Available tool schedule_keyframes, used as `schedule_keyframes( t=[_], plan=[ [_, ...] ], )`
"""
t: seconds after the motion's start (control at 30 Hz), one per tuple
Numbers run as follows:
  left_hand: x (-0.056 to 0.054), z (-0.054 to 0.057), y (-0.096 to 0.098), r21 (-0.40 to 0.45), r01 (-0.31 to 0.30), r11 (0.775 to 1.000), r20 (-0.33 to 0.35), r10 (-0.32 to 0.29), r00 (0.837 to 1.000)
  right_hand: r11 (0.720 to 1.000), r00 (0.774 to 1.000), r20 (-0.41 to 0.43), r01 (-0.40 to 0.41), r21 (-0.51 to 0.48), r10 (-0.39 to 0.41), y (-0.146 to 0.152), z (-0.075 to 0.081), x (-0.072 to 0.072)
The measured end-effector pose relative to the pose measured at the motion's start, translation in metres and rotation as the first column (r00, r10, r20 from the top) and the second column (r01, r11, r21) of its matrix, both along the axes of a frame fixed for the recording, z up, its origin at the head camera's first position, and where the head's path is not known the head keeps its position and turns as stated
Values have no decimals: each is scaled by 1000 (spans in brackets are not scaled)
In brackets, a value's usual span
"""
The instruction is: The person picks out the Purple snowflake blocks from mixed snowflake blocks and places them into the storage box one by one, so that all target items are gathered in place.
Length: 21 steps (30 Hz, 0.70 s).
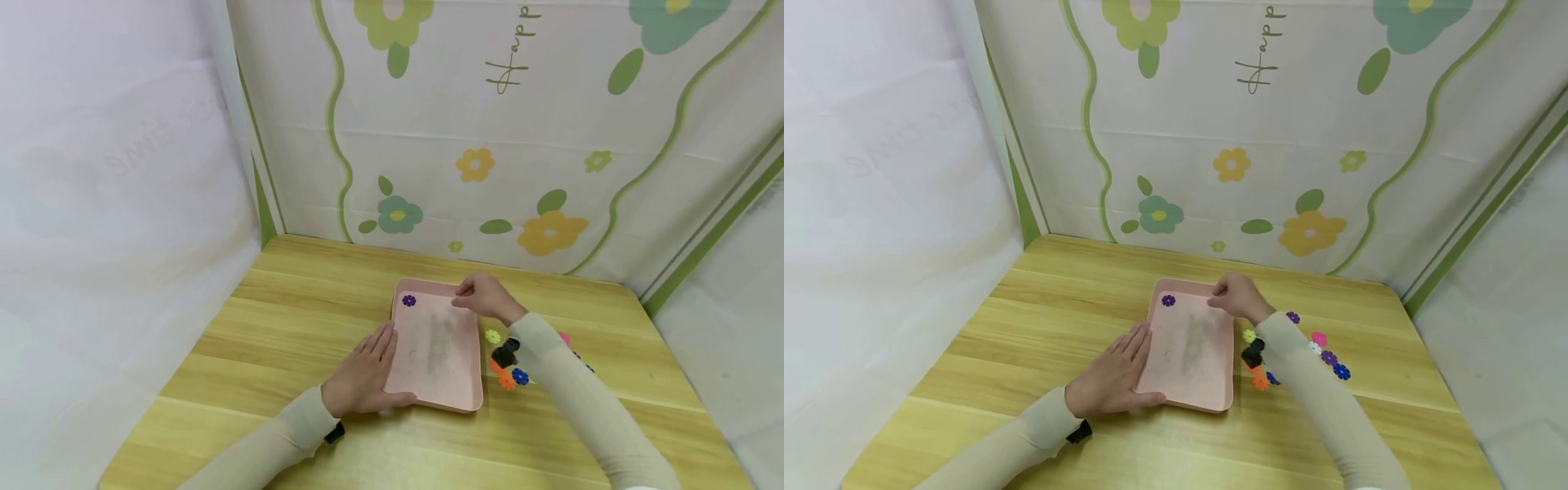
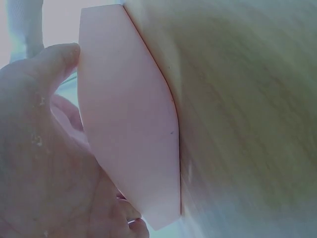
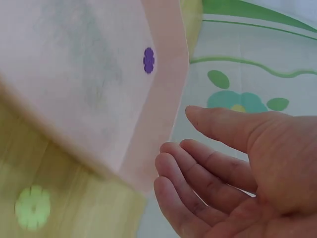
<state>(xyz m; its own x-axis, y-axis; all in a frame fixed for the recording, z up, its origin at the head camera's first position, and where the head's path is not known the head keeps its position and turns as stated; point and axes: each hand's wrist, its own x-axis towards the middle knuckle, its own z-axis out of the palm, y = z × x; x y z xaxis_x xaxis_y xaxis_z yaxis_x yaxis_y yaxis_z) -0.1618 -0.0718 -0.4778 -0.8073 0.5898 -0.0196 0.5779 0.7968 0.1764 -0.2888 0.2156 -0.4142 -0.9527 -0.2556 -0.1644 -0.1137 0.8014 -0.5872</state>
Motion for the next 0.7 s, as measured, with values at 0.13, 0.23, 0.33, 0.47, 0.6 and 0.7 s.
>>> schedule_keyframes(
  t=[0.13, 0.23, 0.33, 0.47, 0.6, 0.7],
  plan=[
    [0, 0, 0, 14, 16, 1000, -17, -16, 1000, 998, 998, -45, -37, 56, 40, 26, 10, 16],
    [0, -4, -1, 23, 20, 1000, -34, -19, 999, 994, 995, -69, -69, 88, 75, 44, 14, 28],
    [-2, -11, -2, 19, 14, 1000, -56, -13, 998, 988, 991, -76, -104, 113, 113, 59, 15, 40],
    [-3, -17, -3, 0, 9, 1000, -65, -9, 998, 980, 985, -76, -146, 133, 157, 74, 14, 54],
    [-1, -10, -2, 18, 13, 1000, -27, -13, 1000, 972, 978, -81, -181, 154, 194, 84, 10, 66],
    [0, -5, -2, 35, 16, 999, -13, -15, 1000, 964, 972, -88, -201, 173, 218, 88, 5, 73]
  ],
)
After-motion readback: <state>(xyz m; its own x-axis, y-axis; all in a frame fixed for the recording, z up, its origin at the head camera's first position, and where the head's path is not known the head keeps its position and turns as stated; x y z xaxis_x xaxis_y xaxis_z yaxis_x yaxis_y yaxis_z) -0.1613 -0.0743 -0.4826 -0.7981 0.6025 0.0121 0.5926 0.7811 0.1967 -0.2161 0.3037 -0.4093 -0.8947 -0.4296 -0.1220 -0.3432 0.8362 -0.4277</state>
